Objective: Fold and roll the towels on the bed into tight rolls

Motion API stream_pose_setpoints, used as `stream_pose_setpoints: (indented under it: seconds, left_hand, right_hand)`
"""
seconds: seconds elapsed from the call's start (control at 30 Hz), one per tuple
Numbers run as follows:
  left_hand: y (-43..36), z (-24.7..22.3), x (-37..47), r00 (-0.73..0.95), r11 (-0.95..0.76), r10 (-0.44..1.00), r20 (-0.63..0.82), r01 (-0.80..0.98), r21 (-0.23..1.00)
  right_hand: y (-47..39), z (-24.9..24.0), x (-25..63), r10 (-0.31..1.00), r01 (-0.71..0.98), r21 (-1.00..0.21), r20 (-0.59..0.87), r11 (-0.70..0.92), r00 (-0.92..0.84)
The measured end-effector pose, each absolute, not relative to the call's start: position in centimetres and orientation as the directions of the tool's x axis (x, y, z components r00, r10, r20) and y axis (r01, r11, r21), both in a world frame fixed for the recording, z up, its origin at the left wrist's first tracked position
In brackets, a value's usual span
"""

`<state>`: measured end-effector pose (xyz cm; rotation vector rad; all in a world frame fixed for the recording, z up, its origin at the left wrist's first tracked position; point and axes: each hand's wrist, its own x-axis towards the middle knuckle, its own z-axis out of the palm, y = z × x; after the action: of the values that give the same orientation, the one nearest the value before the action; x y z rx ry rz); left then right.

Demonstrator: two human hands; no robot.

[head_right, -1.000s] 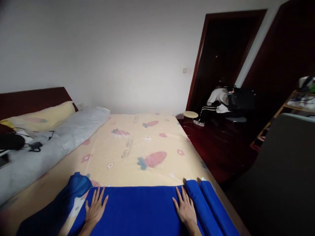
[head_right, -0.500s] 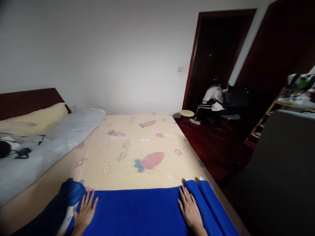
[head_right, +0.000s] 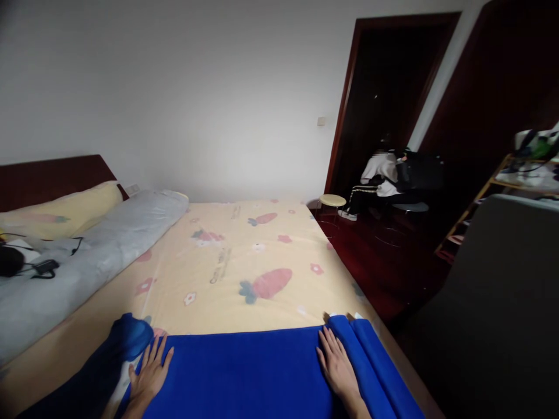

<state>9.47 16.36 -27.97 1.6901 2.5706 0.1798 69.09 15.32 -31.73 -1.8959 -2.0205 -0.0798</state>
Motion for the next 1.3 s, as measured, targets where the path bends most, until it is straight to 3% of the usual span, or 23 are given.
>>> stream_pose_setpoints:
  seconds: [0.1, 0.17, 0.3, 0.43, 0.53, 0.7, 0.87, 0.97, 1.07, 1.13, 1.2, 1.3]
  left_hand:
    - [16.3, -28.5, 8.6, -0.390, 0.369, 0.919, 0.061, 0.905, 0.213]
    - [16.3, -28.8, 8.3, -0.384, 0.347, 0.918, 0.098, 0.899, 0.266]
    - [16.5, -29.8, 8.0, -0.407, 0.304, 0.880, 0.247, 0.879, 0.367]
    - [17.0, -30.5, 7.9, -0.350, 0.104, 0.798, 0.491, 0.882, 0.460]
    - [17.3, -29.9, 7.7, -0.305, 0.016, 0.771, 0.560, 0.887, 0.461]
    - [17.6, -27.7, 8.0, -0.383, 0.230, 0.851, 0.359, 0.887, 0.401]
    - [17.3, -26.1, 9.5, -0.416, 0.336, 0.881, 0.227, 0.886, 0.319]
    - [16.4, -26.4, 13.8, -0.403, 0.344, 0.894, 0.195, 0.897, 0.277]
    - [15.3, -27.6, 22.0, -0.277, 0.230, 0.941, 0.196, 0.945, 0.233]
    - [14.9, -28.4, 27.6, 0.071, -0.110, 0.976, 0.206, 0.977, 0.182]
    - [15.0, -28.6, 31.2, 0.281, -0.314, 0.942, 0.183, 0.931, 0.184]
    - [15.8, -27.6, 30.1, 0.280, -0.298, 0.953, 0.119, 0.937, 0.185]
  right_hand:
    - [13.7, -33.0, 69.5, 0.898, 0.986, -0.159, 0.439, 0.049, 0.026]
    - [13.5, -33.6, 69.7, 0.892, 0.989, -0.145, 0.450, 0.026, 0.043]
    - [14.7, -33.6, 69.9, 0.934, 0.988, -0.135, 0.356, 0.074, -0.022]
    - [15.5, -32.7, 70.4, 0.959, 0.970, -0.165, 0.250, 0.177, -0.132]
    - [15.9, -32.6, 71.0, 0.960, 0.965, -0.181, 0.240, 0.189, -0.143]
    - [17.2, -33.4, 72.3, 0.955, 0.980, -0.196, 0.286, -0.026, 0.083]
    - [17.6, -33.1, 72.2, 0.929, 0.984, -0.181, 0.363, -0.003, 0.070]
    - [17.0, -31.6, 67.4, 0.898, 0.980, -0.196, 0.435, 0.028, 0.061]
    - [16.2, -29.4, 58.7, 0.924, 0.948, -0.243, 0.369, 0.204, -0.104]
    - [15.7, -28.2, 53.0, 0.926, 0.896, -0.300, 0.292, 0.327, -0.241]
    - [15.6, -27.5, 49.6, 0.914, 0.848, -0.347, 0.216, 0.401, -0.344]
    - [16.0, -27.4, 50.9, 0.945, 0.876, -0.355, 0.119, 0.327, -0.304]
